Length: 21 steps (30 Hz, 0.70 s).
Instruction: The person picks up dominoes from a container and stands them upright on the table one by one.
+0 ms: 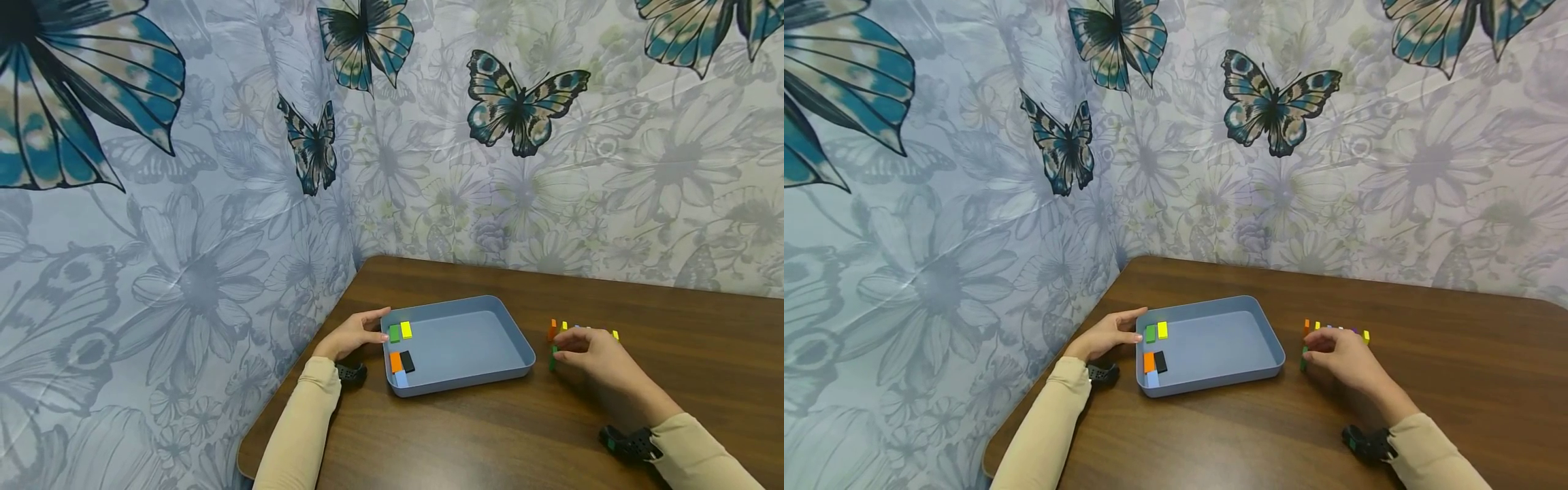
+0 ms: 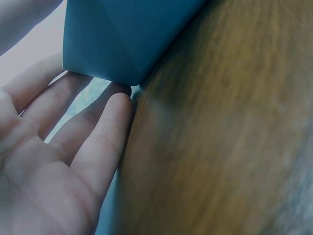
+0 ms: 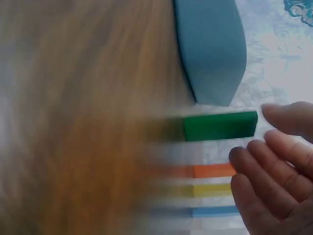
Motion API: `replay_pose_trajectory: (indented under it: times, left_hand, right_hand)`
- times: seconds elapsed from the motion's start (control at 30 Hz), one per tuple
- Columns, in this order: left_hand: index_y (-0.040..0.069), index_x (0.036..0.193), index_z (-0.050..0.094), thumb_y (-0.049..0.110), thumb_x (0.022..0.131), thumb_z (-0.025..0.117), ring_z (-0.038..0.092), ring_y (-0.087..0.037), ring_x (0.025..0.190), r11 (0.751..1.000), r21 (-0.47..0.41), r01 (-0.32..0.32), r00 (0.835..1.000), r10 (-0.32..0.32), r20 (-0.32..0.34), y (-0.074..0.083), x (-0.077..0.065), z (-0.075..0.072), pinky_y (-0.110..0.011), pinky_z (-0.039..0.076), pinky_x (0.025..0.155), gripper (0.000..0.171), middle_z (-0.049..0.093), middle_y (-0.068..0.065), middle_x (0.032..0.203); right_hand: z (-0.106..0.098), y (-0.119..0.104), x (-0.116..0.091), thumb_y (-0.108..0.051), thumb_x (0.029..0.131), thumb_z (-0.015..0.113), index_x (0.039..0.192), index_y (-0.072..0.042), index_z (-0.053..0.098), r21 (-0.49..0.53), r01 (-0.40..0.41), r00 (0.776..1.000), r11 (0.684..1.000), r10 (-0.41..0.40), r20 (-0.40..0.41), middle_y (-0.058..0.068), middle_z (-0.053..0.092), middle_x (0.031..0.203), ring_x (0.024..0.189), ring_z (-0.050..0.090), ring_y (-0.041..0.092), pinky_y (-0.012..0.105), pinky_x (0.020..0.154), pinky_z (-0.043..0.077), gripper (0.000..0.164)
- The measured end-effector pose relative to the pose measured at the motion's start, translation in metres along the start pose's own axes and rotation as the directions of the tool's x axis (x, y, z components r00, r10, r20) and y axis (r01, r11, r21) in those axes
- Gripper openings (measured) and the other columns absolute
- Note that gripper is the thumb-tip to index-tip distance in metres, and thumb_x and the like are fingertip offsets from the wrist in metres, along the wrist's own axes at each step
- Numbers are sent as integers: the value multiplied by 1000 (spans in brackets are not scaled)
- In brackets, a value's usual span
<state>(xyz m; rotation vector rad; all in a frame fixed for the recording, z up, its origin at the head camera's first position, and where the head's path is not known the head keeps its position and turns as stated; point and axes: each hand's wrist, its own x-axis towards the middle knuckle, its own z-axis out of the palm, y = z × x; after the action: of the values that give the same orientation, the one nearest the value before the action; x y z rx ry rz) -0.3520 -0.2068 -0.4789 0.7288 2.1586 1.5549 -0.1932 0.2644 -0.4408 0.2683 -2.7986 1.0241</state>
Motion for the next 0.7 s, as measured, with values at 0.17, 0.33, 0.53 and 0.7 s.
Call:
replay_pose_trajectory:
  times: [0.17,0.33,0.53,0.7]
  left_hand:
    - [9,157,34,14,92,73,28,-40,150,1000,-5,-11,1000,11,9,3,0,0,-52,35,117,77,26,-13,165]
    - [11,157,34,16,91,74,26,-39,151,1000,7,9,1000,-9,1,2,0,1,-52,34,118,77,27,-10,165]
    - [10,158,32,15,92,73,23,-41,152,1000,22,5,1000,-5,0,2,-2,1,-54,33,118,77,25,-11,166]
    - [9,158,31,15,93,72,24,-42,151,1000,24,-1,1000,1,8,2,-2,2,-54,34,118,77,25,-12,166]
  right_hand:
    - [-9,-11,-1,-24,90,76,110,-7,72,-26,4,999,1000,-5,-52,6,74,103,89,68,6,21,72,55,26]
    - [-14,-28,3,-22,92,74,109,-9,73,-16,94,994,995,-95,-48,4,75,101,87,66,-1,22,72,56,21]
    - [-15,-65,28,-19,92,73,111,-9,71,94,182,980,979,-189,69,6,74,102,89,68,8,24,73,57,22]
    - [-9,-94,61,-15,92,73,114,-3,69,166,230,946,959,-260,191,10,73,104,91,70,13,25,76,58,25]
